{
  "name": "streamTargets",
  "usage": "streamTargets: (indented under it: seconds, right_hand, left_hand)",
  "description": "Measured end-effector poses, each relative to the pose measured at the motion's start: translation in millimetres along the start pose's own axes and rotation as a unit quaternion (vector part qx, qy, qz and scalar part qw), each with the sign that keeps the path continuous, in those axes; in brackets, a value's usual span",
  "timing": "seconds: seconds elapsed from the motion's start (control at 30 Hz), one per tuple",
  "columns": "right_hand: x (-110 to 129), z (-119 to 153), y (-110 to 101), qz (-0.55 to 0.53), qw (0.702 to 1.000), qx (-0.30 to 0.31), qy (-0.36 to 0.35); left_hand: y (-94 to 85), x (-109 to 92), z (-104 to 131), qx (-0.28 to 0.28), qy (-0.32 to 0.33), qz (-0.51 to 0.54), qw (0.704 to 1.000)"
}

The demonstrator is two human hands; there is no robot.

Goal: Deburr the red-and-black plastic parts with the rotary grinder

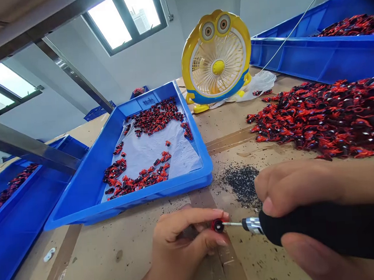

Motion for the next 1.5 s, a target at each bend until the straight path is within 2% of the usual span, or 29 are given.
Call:
streamTargets:
  seconds: [0.07,0.13,0.27,0.4,0.57,0.83,1.07,1.23,1.37,1.5]
  right_hand:
    - [-1,-4,0,-0.014,1.0,0.022,-0.015]
    - [-3,-9,2,-0.026,0.996,0.074,-0.047]
    - [-7,-14,2,0.004,0.987,0.141,-0.079]
    - [-7,-12,5,0.004,0.988,0.131,-0.079]
    - [-7,-7,8,0.01,0.994,0.071,-0.086]
    - [-8,0,7,0.049,0.991,0.073,-0.099]
    - [0,2,18,0.017,0.999,0.013,-0.041]
    - [3,-3,17,0.002,0.996,0.06,-0.065]
    - [0,-6,13,0.027,0.997,0.072,-0.032]
    - [-3,-10,17,-0.026,0.992,0.103,-0.074]
  left_hand:
    - [0.0,-3,-1,0.003,0.029,-0.035,0.999]
    - [-0.2,-6,-4,0.0,0.056,-0.068,0.996]
    - [1.0,-13,-8,-0.001,0.083,-0.103,0.991]
    - [2.3,-15,-9,-0.004,0.101,-0.125,0.987]
    - [-0.6,-9,-5,0.014,0.119,-0.134,0.984]
    - [-1.8,-8,-4,0.039,0.148,-0.133,0.979]
    - [-2.1,-10,-5,0.024,0.154,-0.159,0.975]
    - [-0.5,-11,-6,0.037,0.172,-0.184,0.967]
    - [0.5,-12,-7,0.033,0.174,-0.183,0.967]
    - [1.4,-13,-6,0.04,0.167,-0.176,0.969]
Point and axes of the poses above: each hand's wrist, its own z-axis away from the middle knuckle, its own y-axis out of the palm, x = y × z, the point moved 3 cm from there along -z, towards the middle knuckle
